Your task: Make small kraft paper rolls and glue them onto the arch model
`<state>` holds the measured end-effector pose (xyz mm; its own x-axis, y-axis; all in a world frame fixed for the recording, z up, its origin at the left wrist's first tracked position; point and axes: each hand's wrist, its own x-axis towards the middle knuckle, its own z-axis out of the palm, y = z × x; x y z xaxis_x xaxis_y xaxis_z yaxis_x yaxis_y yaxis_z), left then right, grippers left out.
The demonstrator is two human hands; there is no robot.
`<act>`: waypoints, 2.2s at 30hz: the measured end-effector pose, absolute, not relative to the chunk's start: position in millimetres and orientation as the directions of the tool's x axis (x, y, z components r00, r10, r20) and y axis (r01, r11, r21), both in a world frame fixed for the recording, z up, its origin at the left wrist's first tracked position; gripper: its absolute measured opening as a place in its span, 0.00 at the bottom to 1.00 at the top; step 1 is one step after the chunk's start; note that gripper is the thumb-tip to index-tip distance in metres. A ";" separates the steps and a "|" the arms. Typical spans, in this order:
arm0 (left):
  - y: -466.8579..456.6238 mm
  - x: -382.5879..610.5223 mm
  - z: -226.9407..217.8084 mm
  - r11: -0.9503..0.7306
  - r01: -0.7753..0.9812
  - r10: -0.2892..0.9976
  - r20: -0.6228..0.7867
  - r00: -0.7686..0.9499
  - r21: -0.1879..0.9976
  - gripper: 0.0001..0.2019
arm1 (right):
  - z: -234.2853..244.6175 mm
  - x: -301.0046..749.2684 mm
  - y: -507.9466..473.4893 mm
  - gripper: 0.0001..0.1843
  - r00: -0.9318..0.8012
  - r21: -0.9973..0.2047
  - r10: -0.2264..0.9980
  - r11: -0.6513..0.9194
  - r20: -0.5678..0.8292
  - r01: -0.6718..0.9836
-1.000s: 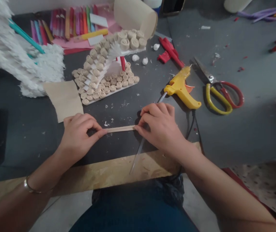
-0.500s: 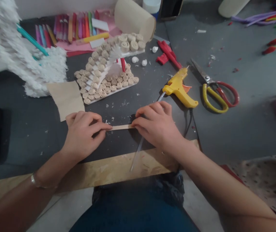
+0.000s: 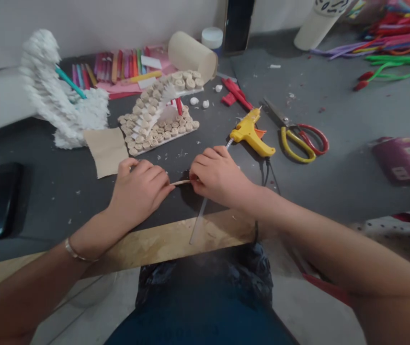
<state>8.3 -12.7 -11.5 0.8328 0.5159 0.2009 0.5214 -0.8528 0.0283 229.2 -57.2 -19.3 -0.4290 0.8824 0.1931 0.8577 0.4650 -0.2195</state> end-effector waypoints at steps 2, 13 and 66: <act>-10.7 10.4 -8.4 -0.825 0.552 0.566 0.187 0.803 0.123 0.09 | -15.7 232.6 -56.8 0.04 -0.404 -0.369 0.905 0.423 0.133 0.827; 3.3 1.8 19.9 -0.519 0.613 0.618 -0.234 0.751 0.596 0.09 | 10.6 234.6 -45.6 0.12 -0.437 -0.743 0.858 0.102 -0.271 0.662; -7.8 -40.3 -24.9 -0.909 0.372 0.408 0.223 0.885 0.188 0.10 | -22.3 230.3 -66.0 0.15 -0.742 -0.186 0.648 0.761 0.173 0.621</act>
